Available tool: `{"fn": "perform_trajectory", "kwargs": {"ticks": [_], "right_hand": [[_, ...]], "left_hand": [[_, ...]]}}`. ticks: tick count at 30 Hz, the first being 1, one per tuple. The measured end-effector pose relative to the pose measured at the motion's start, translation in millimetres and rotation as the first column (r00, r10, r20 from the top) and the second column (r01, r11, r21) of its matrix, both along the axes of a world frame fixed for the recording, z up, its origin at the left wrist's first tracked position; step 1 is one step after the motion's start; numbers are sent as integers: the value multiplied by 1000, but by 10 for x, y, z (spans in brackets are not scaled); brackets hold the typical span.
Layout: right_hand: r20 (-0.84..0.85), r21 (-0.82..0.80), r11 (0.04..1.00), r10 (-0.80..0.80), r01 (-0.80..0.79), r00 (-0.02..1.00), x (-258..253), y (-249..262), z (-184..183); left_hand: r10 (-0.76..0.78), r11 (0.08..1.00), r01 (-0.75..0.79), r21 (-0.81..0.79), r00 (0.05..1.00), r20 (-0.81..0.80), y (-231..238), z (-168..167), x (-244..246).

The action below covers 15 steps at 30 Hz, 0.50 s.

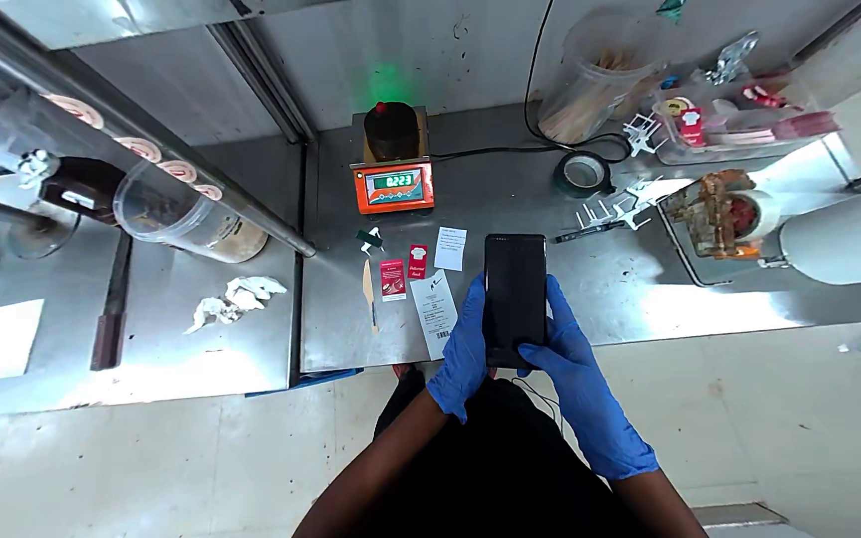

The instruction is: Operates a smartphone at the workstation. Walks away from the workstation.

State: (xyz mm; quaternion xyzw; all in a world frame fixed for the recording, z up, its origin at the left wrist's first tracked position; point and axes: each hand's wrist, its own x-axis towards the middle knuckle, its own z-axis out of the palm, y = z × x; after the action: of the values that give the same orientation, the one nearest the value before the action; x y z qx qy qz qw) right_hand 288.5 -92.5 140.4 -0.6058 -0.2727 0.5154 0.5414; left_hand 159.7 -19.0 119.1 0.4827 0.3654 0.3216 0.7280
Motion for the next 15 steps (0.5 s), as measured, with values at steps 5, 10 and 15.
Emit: {"fn": "perform_trajectory", "kwargs": {"ticks": [5, 10, 15], "right_hand": [[-1, 24, 1000, 17, -17, 1000, -6, -3, 10], [61, 27, 999, 16, -18, 998, -23, 18, -4], [104, 29, 999, 19, -22, 994, -14, 12, -24]], "left_hand": [[17, 999, -17, 48, 1000, 3, 0, -21, 2], [11, 999, -11, 48, 1000, 3, -4, -2, -8], [10, 998, -12, 54, 999, 37, -1, -26, -5]]}}
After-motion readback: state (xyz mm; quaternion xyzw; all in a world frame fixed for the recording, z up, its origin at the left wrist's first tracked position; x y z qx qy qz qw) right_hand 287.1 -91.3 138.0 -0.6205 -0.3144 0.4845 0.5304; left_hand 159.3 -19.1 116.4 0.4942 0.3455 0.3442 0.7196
